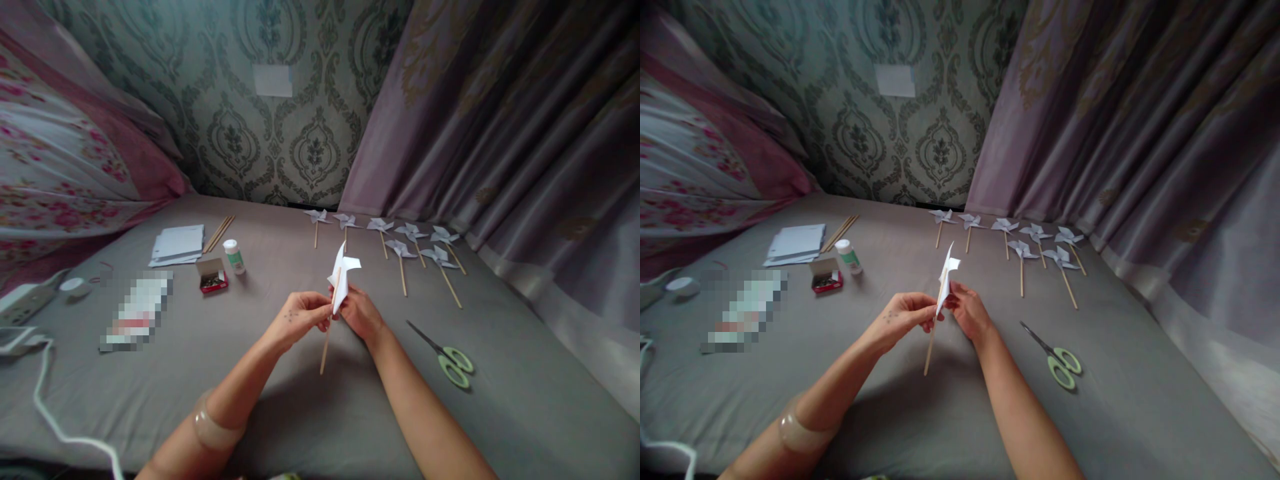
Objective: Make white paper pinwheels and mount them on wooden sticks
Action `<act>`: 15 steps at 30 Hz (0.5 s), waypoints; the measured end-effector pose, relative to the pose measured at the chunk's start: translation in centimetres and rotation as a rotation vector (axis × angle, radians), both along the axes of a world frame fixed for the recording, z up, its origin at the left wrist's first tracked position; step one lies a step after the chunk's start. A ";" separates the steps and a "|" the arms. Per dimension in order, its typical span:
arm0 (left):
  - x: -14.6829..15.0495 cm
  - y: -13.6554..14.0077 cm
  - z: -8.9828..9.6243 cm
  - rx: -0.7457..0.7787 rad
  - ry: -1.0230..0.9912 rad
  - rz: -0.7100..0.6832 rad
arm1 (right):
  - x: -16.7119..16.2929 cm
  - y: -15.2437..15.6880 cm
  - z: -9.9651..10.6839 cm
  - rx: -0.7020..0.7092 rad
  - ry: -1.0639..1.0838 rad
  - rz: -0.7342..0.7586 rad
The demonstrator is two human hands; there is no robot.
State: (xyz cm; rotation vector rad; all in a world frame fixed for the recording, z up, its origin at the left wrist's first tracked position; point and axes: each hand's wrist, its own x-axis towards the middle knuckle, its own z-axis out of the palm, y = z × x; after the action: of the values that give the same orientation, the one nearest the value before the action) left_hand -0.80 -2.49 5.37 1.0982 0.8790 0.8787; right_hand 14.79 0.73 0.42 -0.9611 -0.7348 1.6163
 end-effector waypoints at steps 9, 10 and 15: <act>-0.2 1.2 -2.1 -0.063 -0.143 0.411 | -2.7 -2.7 0.4 0.064 -0.340 0.203; -0.1 1.3 -2.4 -0.073 -0.144 0.415 | -2.9 -2.8 0.2 0.119 -0.431 0.179; -0.1 1.5 -3.3 -0.142 0.005 0.476 | -2.2 -2.9 0.0 0.402 -0.970 -0.054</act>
State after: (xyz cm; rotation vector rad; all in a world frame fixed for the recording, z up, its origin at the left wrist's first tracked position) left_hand -0.90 -1.00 2.10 0.7777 1.2145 1.1818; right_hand 12.58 -2.13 0.41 -1.4292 -1.5906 0.8222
